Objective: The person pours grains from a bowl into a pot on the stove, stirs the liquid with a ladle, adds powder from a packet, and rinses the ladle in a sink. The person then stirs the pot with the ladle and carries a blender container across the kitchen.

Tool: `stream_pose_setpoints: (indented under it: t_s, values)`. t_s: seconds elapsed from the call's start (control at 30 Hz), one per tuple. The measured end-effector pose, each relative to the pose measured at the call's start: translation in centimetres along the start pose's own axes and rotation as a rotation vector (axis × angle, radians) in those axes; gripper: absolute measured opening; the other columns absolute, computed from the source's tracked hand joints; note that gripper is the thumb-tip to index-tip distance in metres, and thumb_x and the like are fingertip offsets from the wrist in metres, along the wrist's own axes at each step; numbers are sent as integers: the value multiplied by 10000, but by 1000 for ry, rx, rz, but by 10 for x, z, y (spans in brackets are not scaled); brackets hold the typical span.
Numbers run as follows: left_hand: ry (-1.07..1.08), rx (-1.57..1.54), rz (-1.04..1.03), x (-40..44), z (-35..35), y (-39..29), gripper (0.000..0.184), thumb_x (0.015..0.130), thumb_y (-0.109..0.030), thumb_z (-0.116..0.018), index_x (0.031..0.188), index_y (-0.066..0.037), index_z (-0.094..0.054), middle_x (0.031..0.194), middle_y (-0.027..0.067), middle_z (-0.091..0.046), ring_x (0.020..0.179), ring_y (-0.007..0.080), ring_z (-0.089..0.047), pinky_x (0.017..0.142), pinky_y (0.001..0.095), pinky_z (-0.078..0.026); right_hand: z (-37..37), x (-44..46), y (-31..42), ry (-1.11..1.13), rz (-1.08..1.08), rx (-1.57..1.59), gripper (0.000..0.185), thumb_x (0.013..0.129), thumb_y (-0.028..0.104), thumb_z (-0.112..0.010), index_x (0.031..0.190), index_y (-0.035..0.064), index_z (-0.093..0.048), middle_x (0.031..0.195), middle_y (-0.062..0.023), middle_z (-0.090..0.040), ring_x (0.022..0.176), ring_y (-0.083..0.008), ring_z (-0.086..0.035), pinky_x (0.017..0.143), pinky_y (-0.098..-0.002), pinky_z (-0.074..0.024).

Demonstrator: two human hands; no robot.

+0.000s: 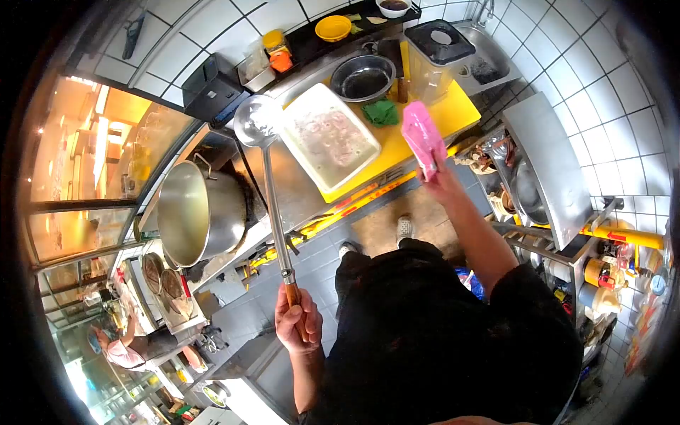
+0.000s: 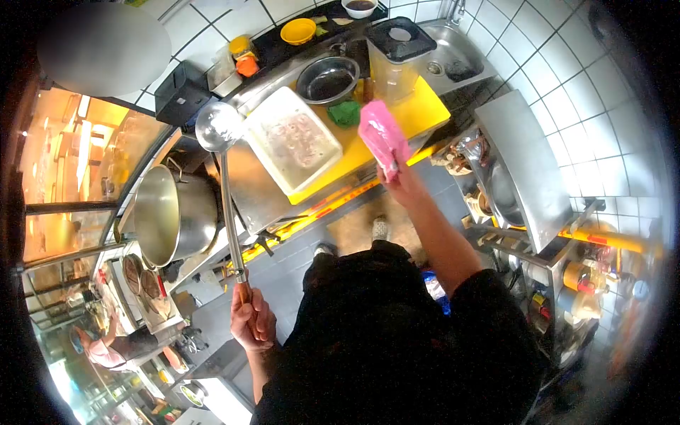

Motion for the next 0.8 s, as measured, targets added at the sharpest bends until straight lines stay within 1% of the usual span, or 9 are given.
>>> stream_pose_setpoints:
  t_s: [0.07, 0.13, 0.23, 0.37, 0.47, 0.57, 0.63, 0.77, 0.8]
  values:
    - [-20, 14, 10, 0, -11, 11, 552, 873, 13, -549, 1414, 26, -441, 862, 176, -527, 441, 146, -456, 313, 242, -411, 8, 27, -5, 97, -33, -48, 324, 995, 346, -624, 1211, 114, -555, 949, -71, -656, 812, -187, -645, 654, -314, -536]
    - [-72, 45, 32, -1, -14, 18, 537, 865, -8, -571, 1390, 22, -462, 840, 163, -529, 434, 145, -449, 312, 244, -404, 10, 36, -15, 2, -40, -24, 343, 994, 364, -619, 1224, 118, -551, 944, -71, -656, 804, -188, -645, 655, -315, -534]
    - [-139, 56, -1, 3, -7, 14, 495, 839, -48, -632, 1319, 3, -521, 811, 145, -545, 434, 143, -454, 319, 239, -385, -45, 38, -24, 82, -47, -63, 359, 1011, 404, -572, 1236, 124, -564, 957, -59, -668, 826, -194, -651, 667, -326, -532]
    - [-181, -17, 15, 10, 2, 1, 460, 854, -27, -618, 1310, -27, -554, 830, 148, -558, 471, 158, -473, 347, 238, -391, -167, 13, -16, 372, -115, -36, 326, 1049, 382, -484, 1274, 157, -554, 1066, -36, -676, 970, -212, -643, 729, -342, -529]
    - [-170, -5, -35, 18, 14, -16, 430, 860, -45, -602, 1283, -39, -529, 856, 130, -547, 499, 144, -469, 333, 238, -389, -256, 24, -3, 278, -82, -72, 300, 1048, 342, -486, 1281, 166, -556, 1160, -48, -657, 1070, -206, -621, 844, -351, -516]
    - [-168, -9, -79, 24, 21, -31, 391, 863, -35, -596, 1251, -36, -549, 850, 138, -553, 501, 153, -477, 341, 242, -396, -353, 36, 9, 675, 53, -250, 299, 1040, 296, -490, 1295, 152, -549, 1242, -40, -630, 1126, -205, -604, 945, -368, -481]
    - [-175, -25, -92, 25, 29, -38, 402, 860, -21, -592, 1260, -38, -556, 837, 143, -560, 501, 162, -488, 345, 244, -395, -454, -6, 12, 685, -19, -107, 320, 1022, 243, -529, 1302, 89, -522, 1272, -62, -610, 1151, -230, -600, 966, -406, -506]
    - [-188, -42, -83, 23, 39, -52, 450, 835, -2, -596, 1281, -47, -564, 815, 144, -576, 496, 169, -503, 352, 243, -386, -616, -56, -3, 998, -24, -83, 226, 986, 118, -597, 1169, -9, -560, 1117, -140, -650, 1036, -242, -665, 862, -360, -612]
    - [-194, -39, -76, 21, 40, -55, 451, 831, -5, -599, 1279, -47, -565, 817, 141, -577, 495, 167, -502, 352, 242, -385, -649, -52, -7, 916, 112, -189, 236, 973, 121, -615, 1169, -5, -576, 1113, -140, -656, 1006, -251, -678, 872, -360, -615]
Point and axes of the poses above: each hand's wrist, its own x-axis towards the middle knuckle, its own z-axis out of the back of the hand, y = z × x, the point moved 7 cm from there along x, towards the middle knuckle
